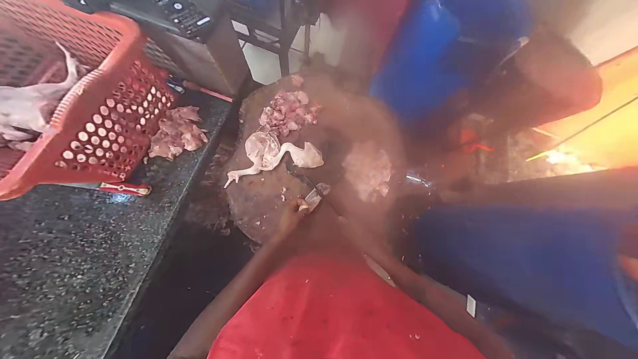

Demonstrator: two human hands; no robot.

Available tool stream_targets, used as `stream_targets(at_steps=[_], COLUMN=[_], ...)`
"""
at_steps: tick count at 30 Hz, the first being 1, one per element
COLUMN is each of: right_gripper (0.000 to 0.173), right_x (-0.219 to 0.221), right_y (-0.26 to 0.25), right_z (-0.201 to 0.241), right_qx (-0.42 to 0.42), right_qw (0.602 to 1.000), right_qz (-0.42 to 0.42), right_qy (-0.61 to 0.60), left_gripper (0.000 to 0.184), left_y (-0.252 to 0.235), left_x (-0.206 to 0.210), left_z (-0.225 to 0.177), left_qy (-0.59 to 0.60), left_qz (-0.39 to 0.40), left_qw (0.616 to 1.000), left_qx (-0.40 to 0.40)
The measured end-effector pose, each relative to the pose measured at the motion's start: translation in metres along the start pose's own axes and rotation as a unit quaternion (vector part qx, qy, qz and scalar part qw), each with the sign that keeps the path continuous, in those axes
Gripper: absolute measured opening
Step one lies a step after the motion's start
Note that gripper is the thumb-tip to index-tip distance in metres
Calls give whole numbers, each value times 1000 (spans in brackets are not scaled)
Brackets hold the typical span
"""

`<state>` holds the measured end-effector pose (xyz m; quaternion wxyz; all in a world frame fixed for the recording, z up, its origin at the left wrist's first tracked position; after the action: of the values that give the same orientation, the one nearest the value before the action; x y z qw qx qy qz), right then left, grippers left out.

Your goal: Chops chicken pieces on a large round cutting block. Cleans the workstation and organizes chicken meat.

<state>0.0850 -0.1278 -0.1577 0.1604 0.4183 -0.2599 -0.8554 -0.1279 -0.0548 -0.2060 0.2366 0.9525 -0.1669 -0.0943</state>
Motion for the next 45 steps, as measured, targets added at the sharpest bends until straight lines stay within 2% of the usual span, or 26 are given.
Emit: stream_targets(at_steps=[2, 4, 6, 8, 9, 11, 13, 16, 19, 21, 22, 24, 26, 29, 32, 34, 36, 38, 39, 41, 43, 45], right_gripper=[55, 56, 67, 76, 68, 54, 55, 55, 66, 72, 66, 55, 58, 60, 52, 50, 51, 52, 52, 53, 54, 52], right_x=[-7, -21, -32, -30, -21, 2, 9, 0, -14, -10, -3, 21, 32, 23, -3, -8, -9, -6, -4, -1, -3, -3], right_y=[11, 30, 47, 47, 40, 17, 2, 17, 41, 45, 42, 25, 11, 12, 27, 42, 51, 55, 56, 51, 46, 39], right_z=[13, 38, 60, 66, 59, 33, 18, 31, 58, 58, 52, 26, 4, -11, -24, -41, -57, -65, -67, -67, -65, -66], right_qx=[-6, -75, -163, -207, -195, -89, -22, -37, -154, -180, -167, -77, -27, 9, 27, 52, 52, 39, 33, 24, 17, -1], right_qw=[1000, 994, 974, 965, 972, 995, 998, 996, 972, 969, 979, 992, 990, 995, 996, 995, 995, 991, 986, 983, 986, 990], right_qz=[4, -34, -74, -100, -89, 5, 54, 31, -36, -38, -10, 93, 129, 63, -38, -27, 30, 124, 162, 174, 154, 135], right_qy=[-27, -78, -138, -129, -92, -32, -22, -69, -172, -163, -118, -44, -47, -71, -79, -80, -75, -30, 8, 54, 57, 36], left_gripper=[24, 26, 29, 30, 29, 26, 28, 37, 37, 38, 41, 48, 49, 42, 40, 48, 41, 39, 37, 35, 42, 48], left_y=[9, 11, 12, 12, 12, 12, 15, 32, 50, 55, 55, 51, 43, 30, 10, 0, -18, -41, -53, -79, -106, -125], left_x=[-1, 0, 4, 3, 3, 2, 0, -8, -22, -29, -31, -26, -13, 10, 22, -1, -39, -69, -77, -80, -78, -72], left_z=[4, 12, 20, 18, 18, 18, 17, 20, 20, 24, 24, 19, 14, 6, -28, -53, -59, -63, -70, -98, -118, -118], left_qy=[17, 61, 91, 92, 86, 61, 5, -116, -200, -227, -239, -273, -321, -297, -130, -92, -32, -10, -40, -174, -349, -461], left_qz=[8, 7, -2, -6, -7, -12, -3, 21, 32, 23, 12, -6, -11, 42, 123, 95, -7, -110, -134, -139, -150, -155], left_qw=[1000, 998, 995, 995, 996, 998, 1000, 991, 974, 968, 966, 957, 943, 952, 983, 989, 999, 994, 990, 972, 920, 871], left_qx=[-18, -25, -31, -30, -26, -18, -29, -58, -98, -101, -98, -93, -81, -65, 46, 61, 21, 1, 15, 73, 92, 67])
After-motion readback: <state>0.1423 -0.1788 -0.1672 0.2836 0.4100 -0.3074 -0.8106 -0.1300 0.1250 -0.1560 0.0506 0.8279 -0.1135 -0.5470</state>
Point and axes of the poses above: each hand's wrist, its own y-axis away from the middle knuckle, its own x-axis out of the palm, z = x × y, the point moved 8 cm from there along -y, towards the middle knuckle, and after that the axes turned 3 degrees about y, right-handed, at the moved point
